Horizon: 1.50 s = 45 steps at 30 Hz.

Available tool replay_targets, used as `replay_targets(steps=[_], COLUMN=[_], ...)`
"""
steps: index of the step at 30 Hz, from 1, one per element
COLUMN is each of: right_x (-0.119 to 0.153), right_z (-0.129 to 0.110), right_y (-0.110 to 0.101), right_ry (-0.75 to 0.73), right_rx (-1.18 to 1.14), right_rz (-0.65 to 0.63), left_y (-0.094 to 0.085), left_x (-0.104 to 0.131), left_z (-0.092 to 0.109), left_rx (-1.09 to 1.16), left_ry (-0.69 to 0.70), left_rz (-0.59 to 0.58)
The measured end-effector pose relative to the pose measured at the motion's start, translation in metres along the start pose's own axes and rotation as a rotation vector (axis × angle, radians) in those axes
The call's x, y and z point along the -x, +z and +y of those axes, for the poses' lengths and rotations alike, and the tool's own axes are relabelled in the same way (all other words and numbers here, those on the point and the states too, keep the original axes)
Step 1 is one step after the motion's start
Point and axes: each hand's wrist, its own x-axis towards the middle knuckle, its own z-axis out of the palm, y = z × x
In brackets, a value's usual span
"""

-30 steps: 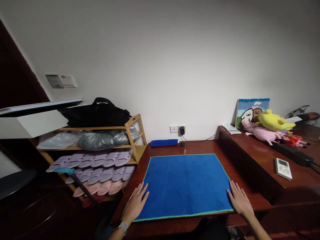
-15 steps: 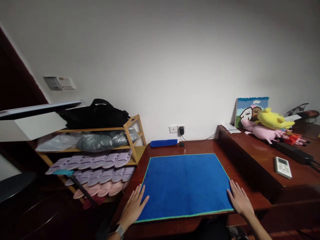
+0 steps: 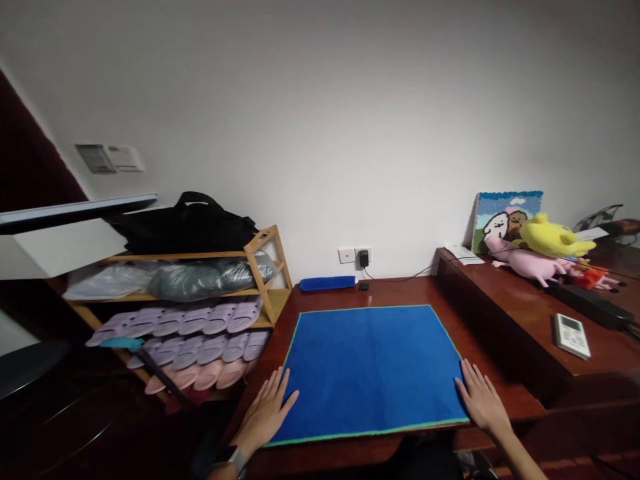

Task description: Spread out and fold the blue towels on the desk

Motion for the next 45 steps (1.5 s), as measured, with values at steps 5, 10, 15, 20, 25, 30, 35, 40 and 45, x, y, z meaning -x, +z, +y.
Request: replay_targets(steps=[5, 10, 15, 20, 25, 30, 35, 40, 45], right_x=[0.000, 0.001, -0.002, 0.003, -0.002, -0.051, -0.114, -0.161, -0.198], right_z=[0.004, 0.015, 0.030, 0.061, 0.063, -0.069, -0.264, -0.318, -0.211], right_y=[0.005, 0.018, 0.037, 0.053, 0.039, -0.005, -0.022, -0.011, -0.001], right_ry=[0.014, -0.021, -0.044, -0.155, -0.116, 0.032, -0.391, -0.504, -0.312], right_rx=[-0.045, -0.051, -0.074, -0.052, -0.033, -0.074, -0.123, -0.106, -0.042], right_rz=[0.016, 0.043, 0.083, 0.035, -0.073, 0.041, -0.046, -0.150, -0.114], left_y=[0.000, -0.022, -0.035, -0.020, 0.009, 0.025, 0.019, 0.017, 0.019], left_x=[-0.023, -0.084, -0.156, -0.197, -0.205, -0.211, -0.210, -0.208, -0.208], left_z=[-0.004, -0.008, -0.019, -0.024, -0.032, -0.040, -0.037, -0.036, -0.036], left_rx=[0.031, 0.107, 0.144, 0.161, 0.147, 0.133, 0.127, 0.097, 0.078], left_ry=[-0.017, -0.005, 0.006, 0.073, 0.126, 0.142, 0.141, 0.150, 0.154], left_rz=[0.036, 0.038, 0.031, 0.031, 0.112, 0.180, 0.181, 0.173, 0.177])
